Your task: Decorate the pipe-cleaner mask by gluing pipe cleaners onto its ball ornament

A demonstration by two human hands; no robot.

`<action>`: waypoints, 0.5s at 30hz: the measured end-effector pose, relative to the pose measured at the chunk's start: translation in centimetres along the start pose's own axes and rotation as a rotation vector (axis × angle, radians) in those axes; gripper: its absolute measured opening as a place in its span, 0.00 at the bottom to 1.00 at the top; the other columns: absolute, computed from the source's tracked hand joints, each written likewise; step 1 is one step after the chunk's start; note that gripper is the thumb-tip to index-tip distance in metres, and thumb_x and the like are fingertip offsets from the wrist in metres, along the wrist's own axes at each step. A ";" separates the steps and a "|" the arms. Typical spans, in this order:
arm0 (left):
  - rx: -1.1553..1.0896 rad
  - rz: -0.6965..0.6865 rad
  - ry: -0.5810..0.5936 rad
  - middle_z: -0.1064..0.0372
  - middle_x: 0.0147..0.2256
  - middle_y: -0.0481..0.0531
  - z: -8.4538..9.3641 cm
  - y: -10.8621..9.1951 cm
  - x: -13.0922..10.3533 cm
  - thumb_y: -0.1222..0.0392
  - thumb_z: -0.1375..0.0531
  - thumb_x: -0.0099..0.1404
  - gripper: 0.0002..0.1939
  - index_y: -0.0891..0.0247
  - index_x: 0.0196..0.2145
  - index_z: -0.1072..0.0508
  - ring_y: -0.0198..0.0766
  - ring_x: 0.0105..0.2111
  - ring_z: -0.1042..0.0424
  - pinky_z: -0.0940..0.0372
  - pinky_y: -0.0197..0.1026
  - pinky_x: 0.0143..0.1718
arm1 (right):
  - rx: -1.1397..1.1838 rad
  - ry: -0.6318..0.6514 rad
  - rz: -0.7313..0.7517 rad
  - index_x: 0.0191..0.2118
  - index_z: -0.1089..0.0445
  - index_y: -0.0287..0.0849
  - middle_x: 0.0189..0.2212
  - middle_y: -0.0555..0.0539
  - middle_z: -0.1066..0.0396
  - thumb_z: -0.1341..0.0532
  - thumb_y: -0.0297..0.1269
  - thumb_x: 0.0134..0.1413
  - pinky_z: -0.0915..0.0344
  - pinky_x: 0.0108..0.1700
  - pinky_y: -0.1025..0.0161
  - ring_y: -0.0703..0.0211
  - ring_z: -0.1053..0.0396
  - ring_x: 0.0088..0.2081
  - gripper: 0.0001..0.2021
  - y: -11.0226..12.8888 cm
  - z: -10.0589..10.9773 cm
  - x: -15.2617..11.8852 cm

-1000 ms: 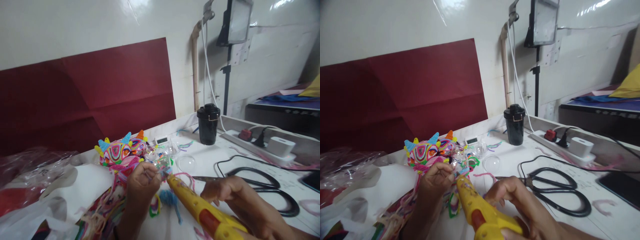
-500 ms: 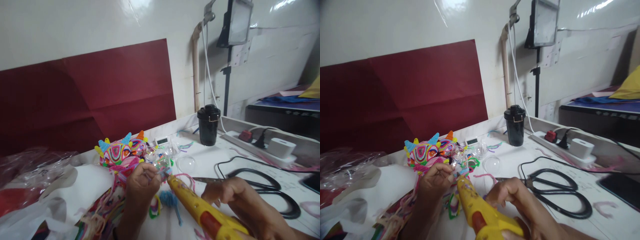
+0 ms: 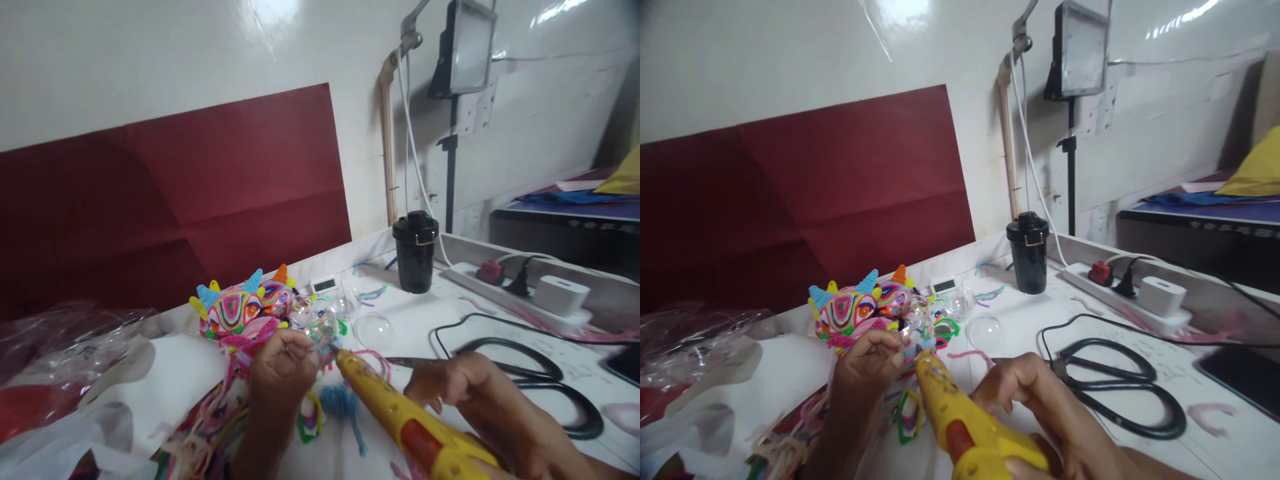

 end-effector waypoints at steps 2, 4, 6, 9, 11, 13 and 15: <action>0.012 -0.010 -0.018 0.36 0.17 0.44 0.1 -0.2 0.0 0.65 0.35 0.42 0.06 0.61 0.21 0.29 0.32 0.19 0.36 0.40 0.33 0.21 | -0.006 0.017 -0.023 0.43 0.39 0.60 0.43 0.51 0.30 0.32 0.29 0.44 0.28 0.33 0.66 0.56 0.27 0.36 0.23 0.0 0.0 0.0; 0.016 -0.017 -0.032 0.35 0.18 0.44 0.1 -0.4 0.0 0.65 0.35 0.42 0.06 0.62 0.21 0.29 0.32 0.20 0.36 0.40 0.33 0.21 | -0.008 0.023 -0.011 0.43 0.39 0.59 0.42 0.51 0.29 0.31 0.29 0.43 0.28 0.32 0.66 0.56 0.27 0.35 0.23 0.2 0.0 0.0; 0.012 -0.020 -0.034 0.35 0.18 0.44 0.1 -0.5 0.0 0.65 0.36 0.42 0.06 0.62 0.21 0.29 0.33 0.20 0.36 0.40 0.33 0.22 | -0.002 0.016 -0.012 0.42 0.39 0.58 0.41 0.51 0.29 0.30 0.30 0.42 0.29 0.31 0.66 0.54 0.27 0.36 0.23 0.3 0.1 0.0; 0.017 -0.018 -0.035 0.36 0.18 0.44 0.1 -0.8 -0.1 0.65 0.36 0.42 0.05 0.62 0.21 0.29 0.33 0.21 0.36 0.40 0.33 0.23 | -0.002 0.009 -0.010 0.42 0.39 0.59 0.41 0.52 0.29 0.31 0.29 0.43 0.30 0.29 0.68 0.55 0.27 0.36 0.24 0.3 0.1 0.2; 0.005 -0.016 -0.039 0.36 0.18 0.44 0.1 -0.9 -0.2 0.65 0.36 0.42 0.05 0.62 0.21 0.29 0.33 0.21 0.36 0.40 0.33 0.24 | -0.008 -0.003 0.022 0.42 0.39 0.60 0.41 0.52 0.29 0.31 0.28 0.42 0.30 0.27 0.69 0.54 0.26 0.38 0.25 0.6 0.1 0.4; -0.018 -0.013 -0.038 0.35 0.19 0.44 0.1 -1.0 -0.3 0.64 0.36 0.43 0.05 0.62 0.21 0.29 0.32 0.21 0.36 0.40 0.33 0.23 | -0.001 -0.007 0.050 0.43 0.39 0.59 0.41 0.52 0.29 0.31 0.28 0.42 0.31 0.26 0.70 0.52 0.26 0.41 0.25 0.7 0.1 0.5; -0.028 -0.008 -0.034 0.35 0.19 0.44 0.1 -1.1 -0.3 0.65 0.36 0.42 0.05 0.62 0.21 0.29 0.32 0.20 0.36 0.41 0.33 0.23 | -0.003 -0.005 0.058 0.42 0.39 0.58 0.39 0.51 0.28 0.31 0.28 0.42 0.32 0.26 0.70 0.52 0.26 0.41 0.24 0.7 0.1 0.5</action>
Point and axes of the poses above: each hand's wrist, its own x-axis towards the middle knuckle, its own z-axis out of the back of the hand, y = z × x, the point moved 7 cm from there along x, towards the middle knuckle
